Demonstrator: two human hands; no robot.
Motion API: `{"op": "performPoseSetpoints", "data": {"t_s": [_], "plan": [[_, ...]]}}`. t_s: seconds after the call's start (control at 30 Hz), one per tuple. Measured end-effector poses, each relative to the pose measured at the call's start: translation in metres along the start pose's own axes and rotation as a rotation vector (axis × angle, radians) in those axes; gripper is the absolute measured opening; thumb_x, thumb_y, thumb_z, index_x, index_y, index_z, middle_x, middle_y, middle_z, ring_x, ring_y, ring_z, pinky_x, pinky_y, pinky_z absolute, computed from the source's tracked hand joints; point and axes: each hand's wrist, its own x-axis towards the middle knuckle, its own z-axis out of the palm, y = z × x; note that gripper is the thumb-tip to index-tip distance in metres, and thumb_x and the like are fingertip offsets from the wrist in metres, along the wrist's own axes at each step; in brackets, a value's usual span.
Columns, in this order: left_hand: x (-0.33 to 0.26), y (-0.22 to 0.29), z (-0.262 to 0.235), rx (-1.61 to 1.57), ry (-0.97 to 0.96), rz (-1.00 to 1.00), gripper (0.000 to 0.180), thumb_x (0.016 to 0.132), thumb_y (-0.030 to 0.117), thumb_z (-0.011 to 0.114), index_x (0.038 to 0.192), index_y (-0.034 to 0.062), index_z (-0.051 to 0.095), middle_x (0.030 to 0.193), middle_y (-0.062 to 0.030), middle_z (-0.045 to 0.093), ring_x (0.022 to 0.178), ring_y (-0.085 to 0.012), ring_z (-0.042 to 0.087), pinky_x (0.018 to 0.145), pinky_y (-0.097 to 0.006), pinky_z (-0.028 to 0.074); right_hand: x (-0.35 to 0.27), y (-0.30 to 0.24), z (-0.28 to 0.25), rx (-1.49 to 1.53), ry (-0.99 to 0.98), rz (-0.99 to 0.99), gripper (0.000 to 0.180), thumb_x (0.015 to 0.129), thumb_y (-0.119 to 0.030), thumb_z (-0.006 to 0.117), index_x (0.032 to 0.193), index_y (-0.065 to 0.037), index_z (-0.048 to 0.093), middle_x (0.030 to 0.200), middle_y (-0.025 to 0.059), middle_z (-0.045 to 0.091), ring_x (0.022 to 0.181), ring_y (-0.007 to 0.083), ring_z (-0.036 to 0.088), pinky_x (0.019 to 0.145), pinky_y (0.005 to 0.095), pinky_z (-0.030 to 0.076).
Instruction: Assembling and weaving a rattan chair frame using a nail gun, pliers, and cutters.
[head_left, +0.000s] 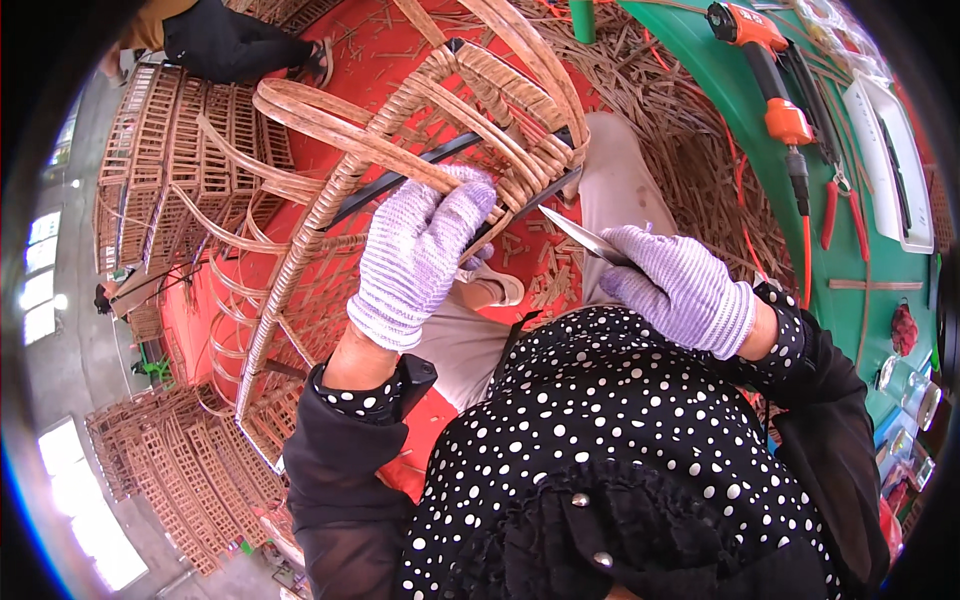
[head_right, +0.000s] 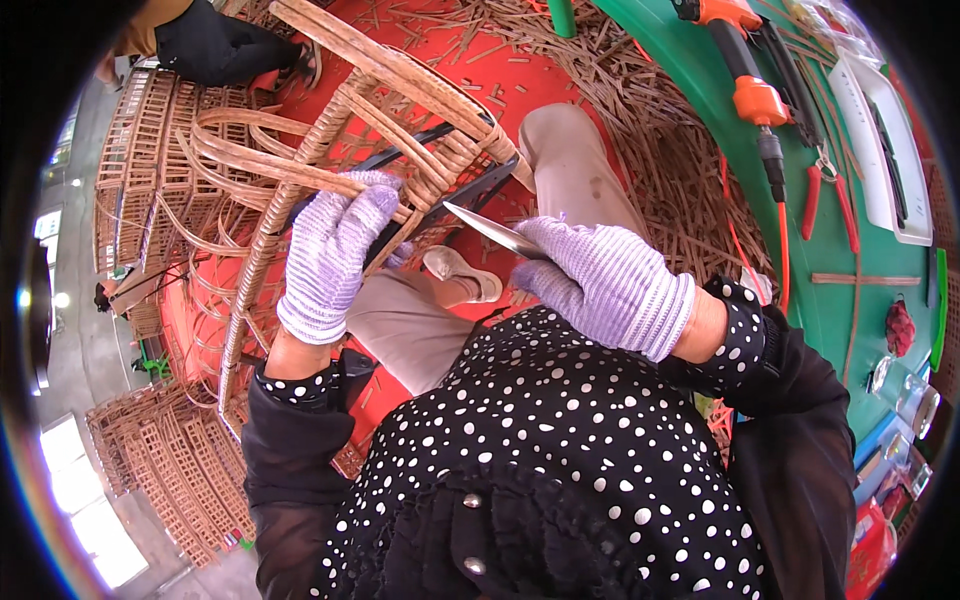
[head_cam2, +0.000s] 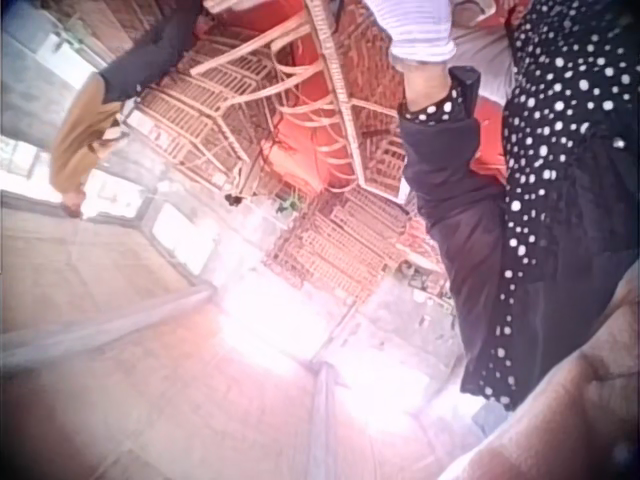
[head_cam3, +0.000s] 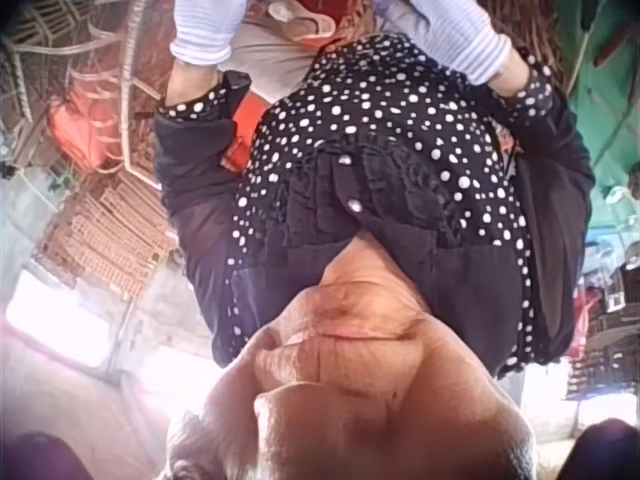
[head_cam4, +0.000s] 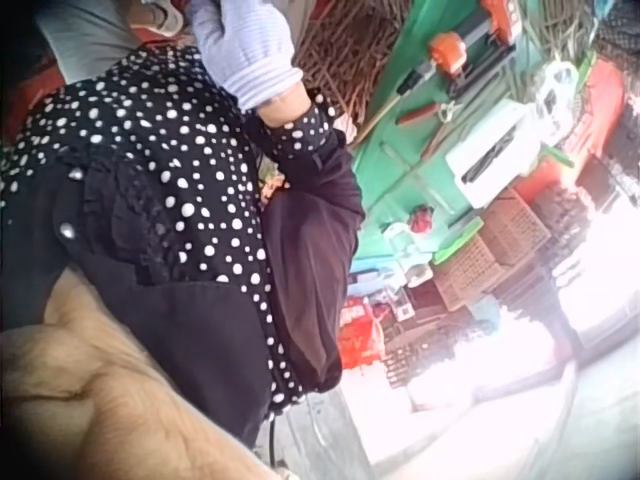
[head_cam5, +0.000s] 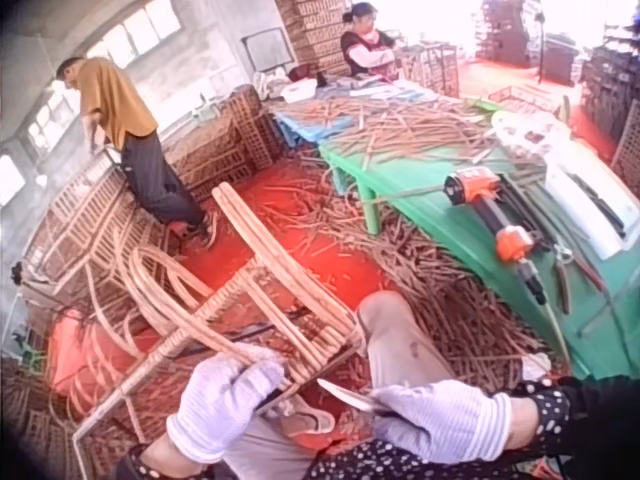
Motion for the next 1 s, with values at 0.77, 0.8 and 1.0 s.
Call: {"op": "performPoseSetpoints", "data": {"t_s": [0.77, 0.8, 1.0], "plan": [[0.012, -0.001, -0.008, 0.353, 0.0, 0.197, 0.021, 0.077, 0.009, 0.064, 0.093, -0.0038, 0.062, 0.078, -0.0074, 0.063, 0.069, -0.0093, 0.058, 0.063, -0.024, 0.047, 0.01, 0.011, 0.01, 0.235, -0.02, 0.047, 0.027, 0.088, -0.018, 0.05, 0.104, 0.003, 0.053, 0.073, 0.0191, 0.058, 0.067, 0.0306, 0.06, 0.062, 0.0342, 0.046], [0.014, 0.0, -0.005, 0.427, 0.011, 0.295, 0.02, 0.078, 0.01, 0.064, 0.093, -0.0029, 0.062, 0.076, -0.0057, 0.062, 0.066, -0.008, 0.056, 0.061, -0.023, 0.046, 0.011, 0.01, 0.01, 0.237, -0.014, 0.046, 0.027, 0.088, -0.018, 0.05, 0.104, 0.003, 0.053, 0.073, 0.0191, 0.058, 0.067, 0.0306, 0.06, 0.062, 0.0342, 0.046], [0.013, -0.008, -0.013, 0.338, 0.008, 0.245, 0.022, 0.077, 0.007, 0.064, 0.096, -0.0032, 0.06, 0.078, -0.0096, 0.065, 0.07, -0.0111, 0.062, 0.063, -0.023, 0.049, 0.012, 0.003, 0.008, 0.21, -0.058, 0.084, 0.027, 0.088, -0.019, 0.05, 0.104, 0.002, 0.053, 0.073, 0.0199, 0.058, 0.069, 0.033, 0.059, 0.062, 0.0358, 0.046]]}}
